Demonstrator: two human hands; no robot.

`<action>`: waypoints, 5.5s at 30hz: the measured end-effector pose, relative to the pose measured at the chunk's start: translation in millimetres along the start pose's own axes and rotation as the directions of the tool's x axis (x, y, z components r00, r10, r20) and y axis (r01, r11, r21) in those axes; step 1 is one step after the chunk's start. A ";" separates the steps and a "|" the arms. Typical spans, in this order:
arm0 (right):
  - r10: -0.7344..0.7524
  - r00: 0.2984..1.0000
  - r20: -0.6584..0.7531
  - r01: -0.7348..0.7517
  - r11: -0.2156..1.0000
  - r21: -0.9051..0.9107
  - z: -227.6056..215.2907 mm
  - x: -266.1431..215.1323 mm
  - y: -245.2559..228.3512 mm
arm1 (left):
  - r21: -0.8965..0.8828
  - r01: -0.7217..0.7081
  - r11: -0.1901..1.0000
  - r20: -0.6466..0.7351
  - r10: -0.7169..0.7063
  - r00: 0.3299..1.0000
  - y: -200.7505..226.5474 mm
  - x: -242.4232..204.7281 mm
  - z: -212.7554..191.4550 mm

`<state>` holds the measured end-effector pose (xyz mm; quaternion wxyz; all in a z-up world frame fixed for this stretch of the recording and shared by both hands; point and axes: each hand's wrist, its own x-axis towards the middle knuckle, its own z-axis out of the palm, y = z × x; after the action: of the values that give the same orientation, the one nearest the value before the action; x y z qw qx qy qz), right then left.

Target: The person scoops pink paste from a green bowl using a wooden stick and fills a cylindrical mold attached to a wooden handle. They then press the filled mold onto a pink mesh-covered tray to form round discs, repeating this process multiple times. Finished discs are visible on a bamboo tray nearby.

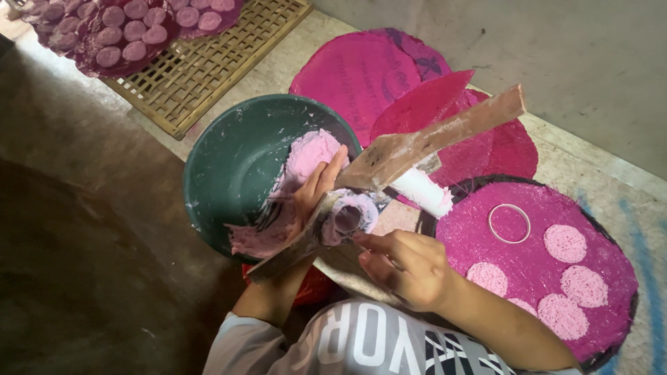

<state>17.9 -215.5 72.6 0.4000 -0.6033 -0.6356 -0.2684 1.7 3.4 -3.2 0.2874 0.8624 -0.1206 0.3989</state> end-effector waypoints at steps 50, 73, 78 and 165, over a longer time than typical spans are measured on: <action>-0.033 0.996 0.086 0.031 0.999 0.020 -2.9 -2.9 -6.3 | -0.077 -0.067 0.995 -0.037 0.064 0.997 1.6 -2.5 1.7; 0.070 0.989 0.127 -0.087 0.987 0.132 -18.0 4.7 -12.0 | -0.102 -0.049 0.994 -0.031 0.046 0.998 16.7 12.9 -14.2; 0.402 0.907 -0.127 -0.348 0.884 0.312 -42.1 -47.1 -3.3 | -0.092 0.171 0.981 -0.151 -0.184 0.971 -11.6 -6.0 -23.9; 0.417 0.079 0.905 -0.718 0.654 -0.239 128.7 -10.7 22.2 | 0.536 0.517 0.667 0.042 -0.633 0.773 -200.5 -286.1 -40.4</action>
<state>15.4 -112.6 -8.5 0.1246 -0.7795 -0.4792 0.3836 -122.3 182.8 -279.1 0.1525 0.9383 0.2342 0.2039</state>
